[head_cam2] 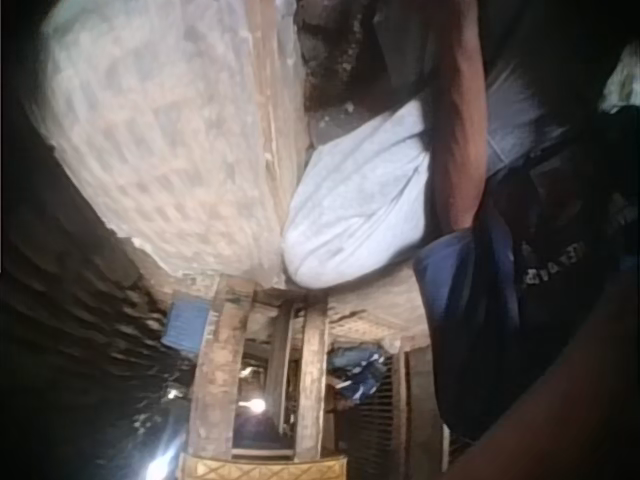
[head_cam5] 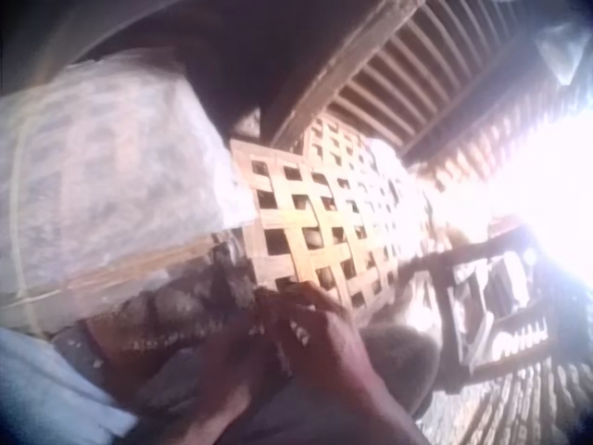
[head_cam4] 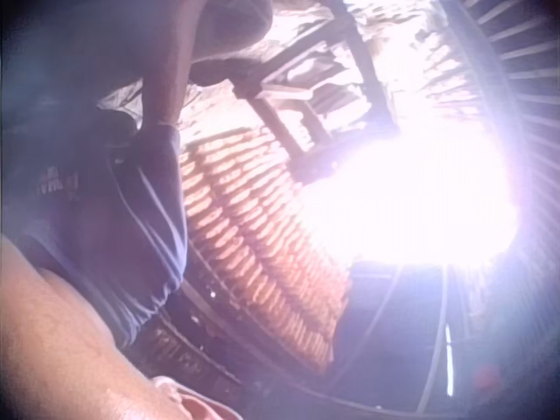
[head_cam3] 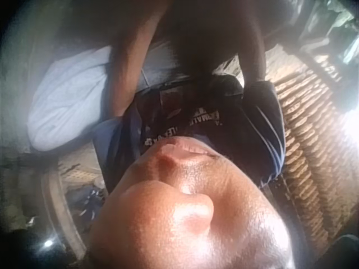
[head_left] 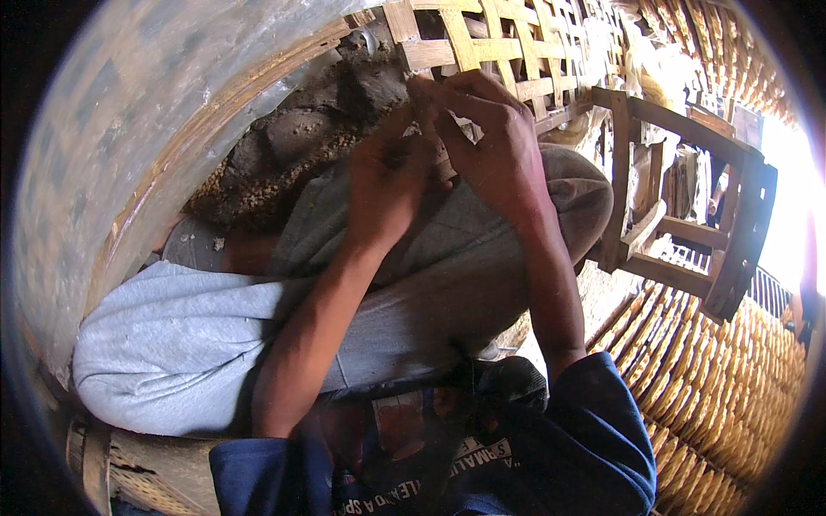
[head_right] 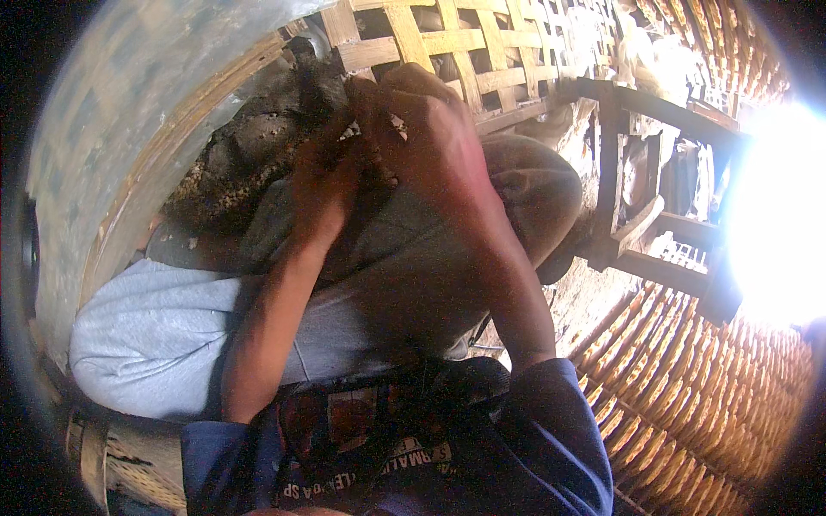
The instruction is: The person sits on the floor and assembles a bamboo tray by placing a plastic sheet over a pile of grains and fitting a woven bamboo frame on top. They then use a small wooden block to tap and secure the frame edges before lifting the assembled unit.
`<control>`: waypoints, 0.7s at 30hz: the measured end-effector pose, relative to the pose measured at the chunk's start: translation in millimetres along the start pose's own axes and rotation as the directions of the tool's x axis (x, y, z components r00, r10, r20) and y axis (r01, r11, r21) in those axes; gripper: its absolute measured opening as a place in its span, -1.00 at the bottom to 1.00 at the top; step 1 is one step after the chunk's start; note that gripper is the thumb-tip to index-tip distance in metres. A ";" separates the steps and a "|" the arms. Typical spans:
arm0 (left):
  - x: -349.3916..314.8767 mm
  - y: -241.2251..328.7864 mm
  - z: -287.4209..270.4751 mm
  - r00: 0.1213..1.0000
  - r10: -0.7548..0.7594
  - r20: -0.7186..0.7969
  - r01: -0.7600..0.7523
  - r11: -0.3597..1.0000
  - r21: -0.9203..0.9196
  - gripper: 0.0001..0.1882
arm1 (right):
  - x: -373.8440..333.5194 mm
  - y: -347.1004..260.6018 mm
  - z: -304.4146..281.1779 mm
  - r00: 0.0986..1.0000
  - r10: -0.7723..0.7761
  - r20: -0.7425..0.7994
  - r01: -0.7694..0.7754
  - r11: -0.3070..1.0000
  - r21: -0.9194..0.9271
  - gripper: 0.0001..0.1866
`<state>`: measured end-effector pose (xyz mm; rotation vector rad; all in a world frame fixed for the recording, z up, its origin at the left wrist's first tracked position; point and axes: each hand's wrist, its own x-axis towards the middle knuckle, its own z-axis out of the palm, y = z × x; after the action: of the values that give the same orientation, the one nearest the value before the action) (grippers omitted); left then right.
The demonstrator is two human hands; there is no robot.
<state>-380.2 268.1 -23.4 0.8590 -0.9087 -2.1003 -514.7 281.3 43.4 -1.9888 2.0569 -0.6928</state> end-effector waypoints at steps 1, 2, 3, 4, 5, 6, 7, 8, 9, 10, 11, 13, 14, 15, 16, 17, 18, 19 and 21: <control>-0.3 -0.3 -0.3 1.000 -0.018 0.000 0.018 1.000 -0.013 -0.56 | -0.9 -4.4 -1.6 1.000 0.017 0.023 -0.017 1.000 -0.011 -0.79; -0.7 -0.3 -0.3 0.999 -0.035 0.000 0.035 0.999 -0.027 -0.54 | -1.2 -7.0 -2.6 0.998 0.034 0.045 -0.033 0.999 -0.022 -0.79; -1.3 1.3 0.6 0.999 -0.032 -0.008 0.032 0.999 -0.033 -0.54 | -1.4 -5.9 -2.3 0.998 0.021 0.057 -0.018 0.999 -0.043 -0.77; -1.3 3.8 2.6 0.999 -0.031 -0.014 0.031 0.999 -0.041 -0.53 | -1.9 -3.0 -1.9 0.998 0.010 0.068 -0.006 0.998 -0.066 -0.76; -1.3 5.2 3.5 0.999 -0.031 -0.019 0.030 0.998 -0.048 -0.53 | -1.8 -1.4 -1.5 0.997 0.001 0.081 0.007 0.996 -0.089 -0.74; -1.0 5.1 3.2 1.000 -0.023 -0.017 0.023 0.999 -0.032 -0.53 | -0.8 -1.8 -0.4 0.998 0.003 0.069 0.001 0.999 -0.053 -0.77; -1.1 4.7 2.9 1.000 -0.012 -0.012 0.012 1.000 -0.016 -0.52 | -0.4 -3.2 1.2 0.998 0.004 0.055 -0.003 1.000 -0.018 -0.79; -1.4 4.3 2.6 1.000 -0.002 -0.007 0.002 1.000 0.001 -0.52 | 0.0 -4.4 2.6 0.999 0.006 0.041 -0.007 1.000 0.017 -0.81; -2.0 4.0 2.2 1.000 0.001 -0.008 -0.001 1.000 0.015 -0.52 | 0.2 -5.3 3.3 0.999 0.025 0.040 -0.026 0.999 0.028 -0.83; -2.1 3.3 2.2 1.000 0.002 -0.009 -0.002 1.000 0.030 -0.52 | 0.6 -5.4 3.6 0.998 0.044 0.039 -0.046 0.998 0.038 -0.84; -2.2 2.3 2.0 1.000 0.003 -0.009 -0.003 0.999 0.044 -0.52 | 0.9 -5.2 4.3 0.997 0.064 0.039 -0.066 0.997 0.049 -0.85; -1.0 -0.7 0.8 1.000 0.030 -0.005 -0.030 0.994 0.107 -0.53 | 2.6 -3.3 6.6 0.998 0.053 0.041 -0.053 0.999 0.005 -0.90; -0.9 -1.3 0.7 0.999 0.044 0.001 -0.044 0.989 0.138 -0.53 | 3.6 -2.0 7.6 0.998 0.048 0.041 -0.048 0.999 -0.018 -0.93; -1.5 -0.9 1.1 0.998 0.063 0.005 -0.064 0.988 0.141 -0.54 | 3.7 0.6 10.4 1.000 0.014 0.026 -0.013 1.000 -0.028 -0.93; -1.2 -0.2 1.1 0.996 0.086 0.008 -0.087 0.986 0.143 -0.55 | 4.3 3.9 14.4 1.000 -0.024 0.011 0.025 0.999 -0.037 -0.91; -1.0 0.4 1.5 0.994 0.109 0.011 -0.110 0.983 0.146 -0.56 | 4.8 5.3 15.6 0.998 -0.063 -0.005 0.062 0.997 -0.047 -0.88; -0.8 0.4 2.3 0.996 0.086 0.011 -0.087 0.985 0.152 -0.57 | 4.3 5.2 11.2 1.000 -0.006 0.012 0.007 0.998 -0.060 -0.85; -0.5 1.4 1.7 0.998 0.068 0.001 -0.067 0.984 0.162 -0.58 | 6.0 2.9 3.5 0.999 0.042 0.031 -0.040 0.997 -0.066 -0.82; 0.9 2.6 1.1 0.999 0.032 0.006 -0.032 0.994 0.109 -0.60 | 12.5 -4.0 -18.8 0.988 0.141 0.065 -0.127 0.975 -0.185 -0.74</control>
<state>-380.7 266.4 -21.0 0.8902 -1.0404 -2.0412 -520.6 272.7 63.8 -1.9098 2.2520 -0.4094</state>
